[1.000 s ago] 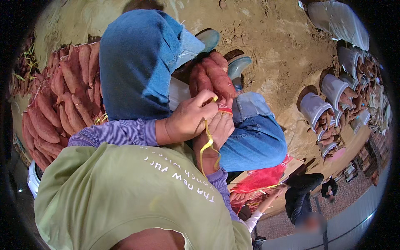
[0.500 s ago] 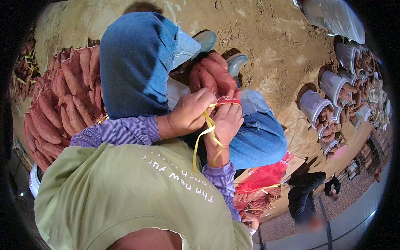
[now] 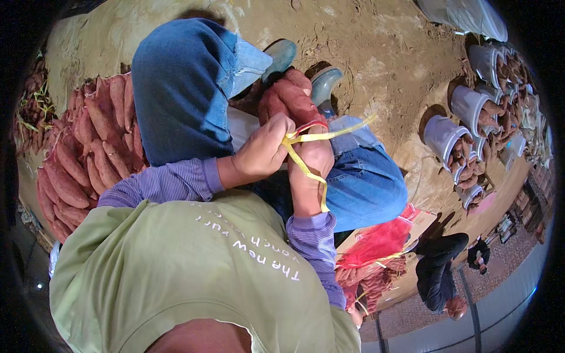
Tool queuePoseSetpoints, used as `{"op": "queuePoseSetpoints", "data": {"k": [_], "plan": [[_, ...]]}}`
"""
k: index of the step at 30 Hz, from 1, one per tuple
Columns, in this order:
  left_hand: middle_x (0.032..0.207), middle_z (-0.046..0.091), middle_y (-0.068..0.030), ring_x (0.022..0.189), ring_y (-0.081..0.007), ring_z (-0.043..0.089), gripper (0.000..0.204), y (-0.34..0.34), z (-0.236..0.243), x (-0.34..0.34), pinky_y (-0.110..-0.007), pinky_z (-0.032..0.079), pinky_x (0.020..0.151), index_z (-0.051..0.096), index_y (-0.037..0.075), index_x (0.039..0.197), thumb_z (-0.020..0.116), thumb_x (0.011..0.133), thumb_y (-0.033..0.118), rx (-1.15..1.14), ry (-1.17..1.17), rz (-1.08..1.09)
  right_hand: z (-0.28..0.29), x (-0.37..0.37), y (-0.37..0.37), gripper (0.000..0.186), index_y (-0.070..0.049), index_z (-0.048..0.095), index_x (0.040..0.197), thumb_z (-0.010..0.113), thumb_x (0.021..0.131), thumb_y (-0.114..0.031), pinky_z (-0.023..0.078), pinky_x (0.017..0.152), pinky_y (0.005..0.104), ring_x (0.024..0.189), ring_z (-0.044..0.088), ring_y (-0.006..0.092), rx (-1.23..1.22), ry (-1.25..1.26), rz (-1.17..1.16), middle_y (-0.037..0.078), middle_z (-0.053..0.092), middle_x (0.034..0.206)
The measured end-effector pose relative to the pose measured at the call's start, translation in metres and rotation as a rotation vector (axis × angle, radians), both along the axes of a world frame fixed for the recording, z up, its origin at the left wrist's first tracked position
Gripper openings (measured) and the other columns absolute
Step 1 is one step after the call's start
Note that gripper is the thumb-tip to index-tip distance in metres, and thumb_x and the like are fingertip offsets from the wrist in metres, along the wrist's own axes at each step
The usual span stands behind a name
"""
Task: The person sits on the ground and repeatedly picks up sweet potatoes, places them into a red mesh bag, and ties the bag with a yellow plastic strip. The person then sets the tied bag aside and repeats the process with additional potatoes.
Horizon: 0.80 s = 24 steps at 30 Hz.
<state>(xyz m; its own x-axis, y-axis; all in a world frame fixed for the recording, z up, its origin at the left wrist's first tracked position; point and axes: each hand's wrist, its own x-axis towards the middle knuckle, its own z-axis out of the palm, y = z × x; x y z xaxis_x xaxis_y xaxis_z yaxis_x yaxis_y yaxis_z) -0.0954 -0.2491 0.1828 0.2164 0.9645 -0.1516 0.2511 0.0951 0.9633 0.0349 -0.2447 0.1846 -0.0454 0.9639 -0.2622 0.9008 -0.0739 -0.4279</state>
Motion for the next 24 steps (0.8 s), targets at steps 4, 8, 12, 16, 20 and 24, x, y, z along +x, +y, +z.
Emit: {"op": "queuePoseSetpoints", "data": {"k": [4,8,12,16,20,24], "plan": [[0.093,0.046,-0.0222,0.088,-0.0439,0.049,0.021,0.002,-0.007,0.005,-0.045,0.042,0.074,0.043,-0.002,0.097,0.047,0.077,-0.003,0.069,0.024,0.042,-0.004,0.003,0.005,0.038,-0.002,0.055,0.109,0.065,0.079,-0.023,0.049,0.063,0.0447,0.082,0.061,0.0378,-0.034,-0.117,0.039,0.021,0.061,0.094],[0.091,0.046,-0.0220,0.087,-0.0440,0.049,0.019,0.003,-0.007,0.005,-0.046,0.041,0.073,0.041,-0.002,0.096,0.049,0.079,-0.002,0.020,0.069,0.026,-0.004,0.002,0.016,0.031,-0.003,0.061,0.097,0.066,0.079,-0.029,0.049,0.058,0.0453,0.071,0.062,0.0357,-0.046,-0.179,0.026,0.017,0.063,0.083],[0.089,0.047,-0.0220,0.086,-0.0440,0.050,0.019,0.000,-0.003,-0.004,-0.046,0.041,0.072,0.040,-0.001,0.096,0.050,0.079,-0.002,0.018,0.105,0.054,-0.011,0.011,0.006,0.025,-0.010,0.064,0.095,0.065,0.083,-0.031,0.048,0.053,0.0419,0.061,0.062,0.0336,0.123,-0.157,0.100,0.014,0.063,0.071],[0.090,0.049,-0.0223,0.083,-0.0438,0.051,0.021,0.003,0.006,-0.009,-0.046,0.042,0.070,0.040,-0.001,0.097,0.052,0.080,-0.001,0.023,0.120,0.120,0.009,0.016,-0.004,0.018,-0.006,0.063,0.095,0.064,0.084,-0.019,0.048,0.053,0.0379,0.062,0.062,0.0308,0.212,-0.073,0.203,0.014,0.063,0.076],[0.093,0.047,-0.0211,0.089,-0.0419,0.051,0.022,0.001,0.007,-0.011,-0.046,0.043,0.074,0.044,-0.001,0.100,0.052,0.080,0.000,-0.031,0.066,0.093,0.033,0.027,-0.017,0.028,-0.002,0.062,0.106,0.068,0.080,-0.011,0.050,0.058,0.0364,0.068,0.063,0.0300,0.190,0.004,0.272,0.016,0.064,0.084],[0.089,0.048,-0.0208,0.087,-0.0407,0.052,0.022,0.003,0.010,-0.013,-0.044,0.043,0.073,0.045,-0.001,0.096,0.053,0.076,-0.003,-0.064,0.080,0.107,0.067,0.034,-0.028,0.039,0.000,0.062,0.110,0.073,0.072,-0.004,0.053,0.064,0.0340,0.073,0.066,0.0289,0.358,0.090,0.274,0.016,0.067,0.099]]}}
